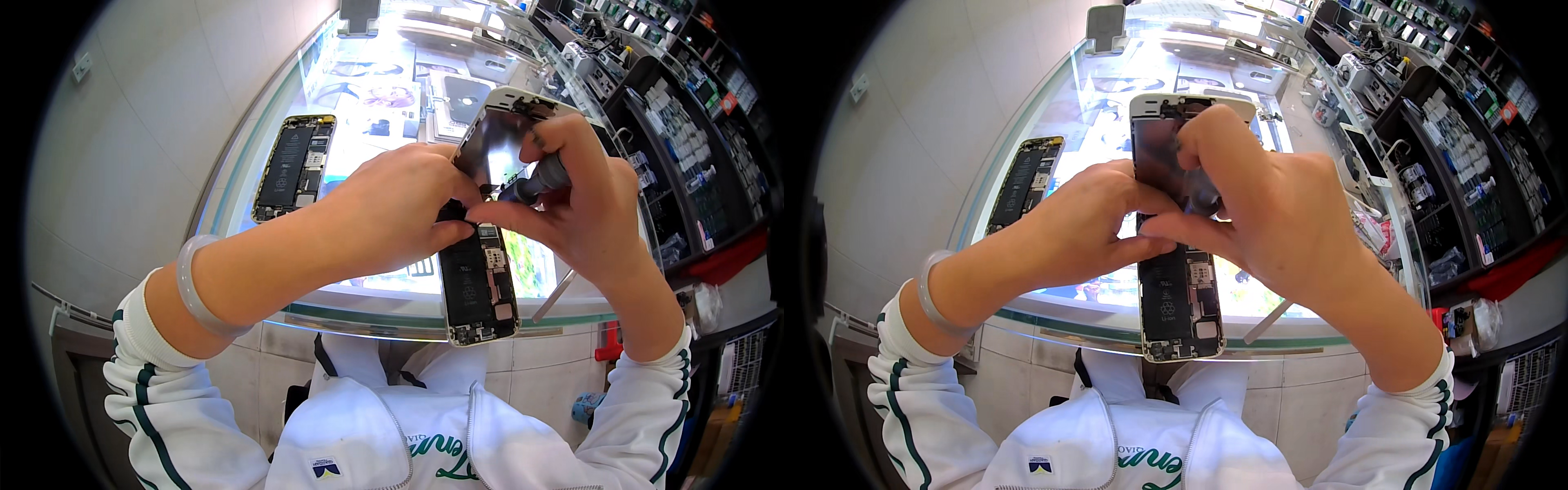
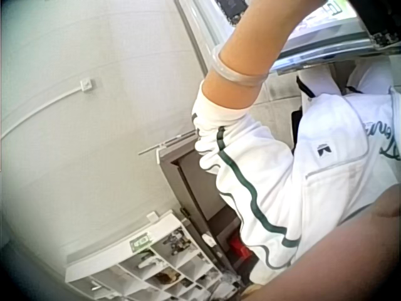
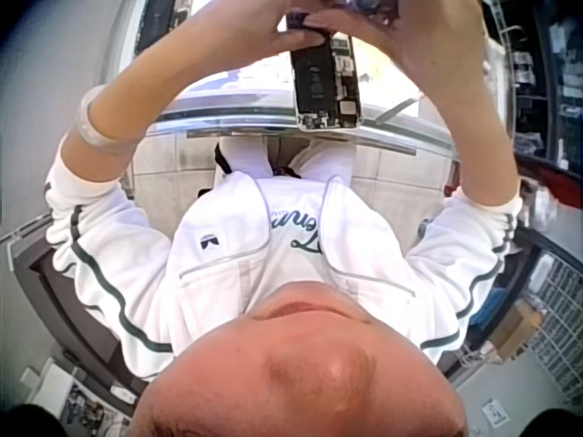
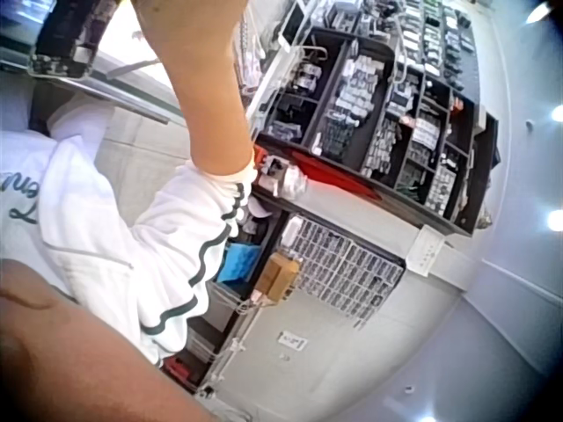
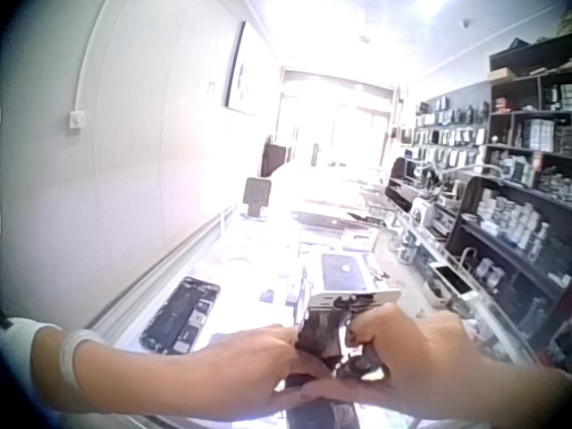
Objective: The person retrieves a smartphone from a shelf and places it on a glass counter. They use a screwdriver to remove screws from the phone's internal frame and carefully pry open the device to separate the screen assembly from the main body.
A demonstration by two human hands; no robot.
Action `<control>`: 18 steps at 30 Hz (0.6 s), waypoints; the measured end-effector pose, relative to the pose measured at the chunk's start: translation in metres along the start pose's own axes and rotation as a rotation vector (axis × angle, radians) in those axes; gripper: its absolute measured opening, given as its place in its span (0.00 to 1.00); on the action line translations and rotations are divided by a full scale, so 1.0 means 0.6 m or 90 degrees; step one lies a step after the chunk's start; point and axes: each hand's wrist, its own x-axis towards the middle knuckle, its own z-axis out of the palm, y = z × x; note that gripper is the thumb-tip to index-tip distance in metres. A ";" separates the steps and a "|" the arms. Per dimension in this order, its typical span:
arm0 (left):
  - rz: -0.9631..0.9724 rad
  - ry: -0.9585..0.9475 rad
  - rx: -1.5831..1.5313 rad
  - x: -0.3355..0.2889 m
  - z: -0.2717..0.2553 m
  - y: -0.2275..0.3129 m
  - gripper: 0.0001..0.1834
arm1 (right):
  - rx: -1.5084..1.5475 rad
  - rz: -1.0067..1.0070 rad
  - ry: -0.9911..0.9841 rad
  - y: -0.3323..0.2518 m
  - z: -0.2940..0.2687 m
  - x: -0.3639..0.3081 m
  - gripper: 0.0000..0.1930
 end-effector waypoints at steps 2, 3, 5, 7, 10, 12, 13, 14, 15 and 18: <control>-0.010 -0.007 0.002 0.000 -0.002 0.005 0.11 | 0.067 -0.015 0.014 0.003 0.001 0.002 0.25; -0.015 -0.014 0.010 0.000 -0.004 0.008 0.11 | 0.101 -0.023 0.021 0.005 0.001 0.002 0.25; -0.021 -0.020 0.013 0.000 -0.004 0.008 0.12 | 0.170 0.001 -0.015 0.010 0.000 0.000 0.25; -0.024 -0.020 0.005 0.001 -0.002 0.007 0.11 | 0.175 0.027 -0.035 0.008 -0.001 0.000 0.25; -0.033 -0.018 0.010 0.000 -0.001 0.006 0.12 | 0.082 0.039 -0.021 -0.003 -0.001 0.000 0.25; -0.014 -0.009 0.014 0.000 -0.001 0.004 0.10 | 0.017 0.005 0.010 -0.003 0.002 -0.005 0.24; -0.006 -0.003 0.016 0.000 0.000 0.002 0.10 | 0.023 -0.002 0.016 -0.002 0.003 -0.005 0.24; 0.002 0.003 0.014 0.000 0.001 0.000 0.10 | 0.028 -0.010 0.021 0.001 0.003 -0.004 0.24; 0.011 0.008 0.011 0.000 0.002 -0.001 0.10 | 0.033 -0.017 0.027 0.003 0.002 -0.003 0.24; 0.015 0.006 0.000 0.001 0.001 -0.003 0.10 | 0.151 0.004 -0.006 0.004 0.001 -0.001 0.25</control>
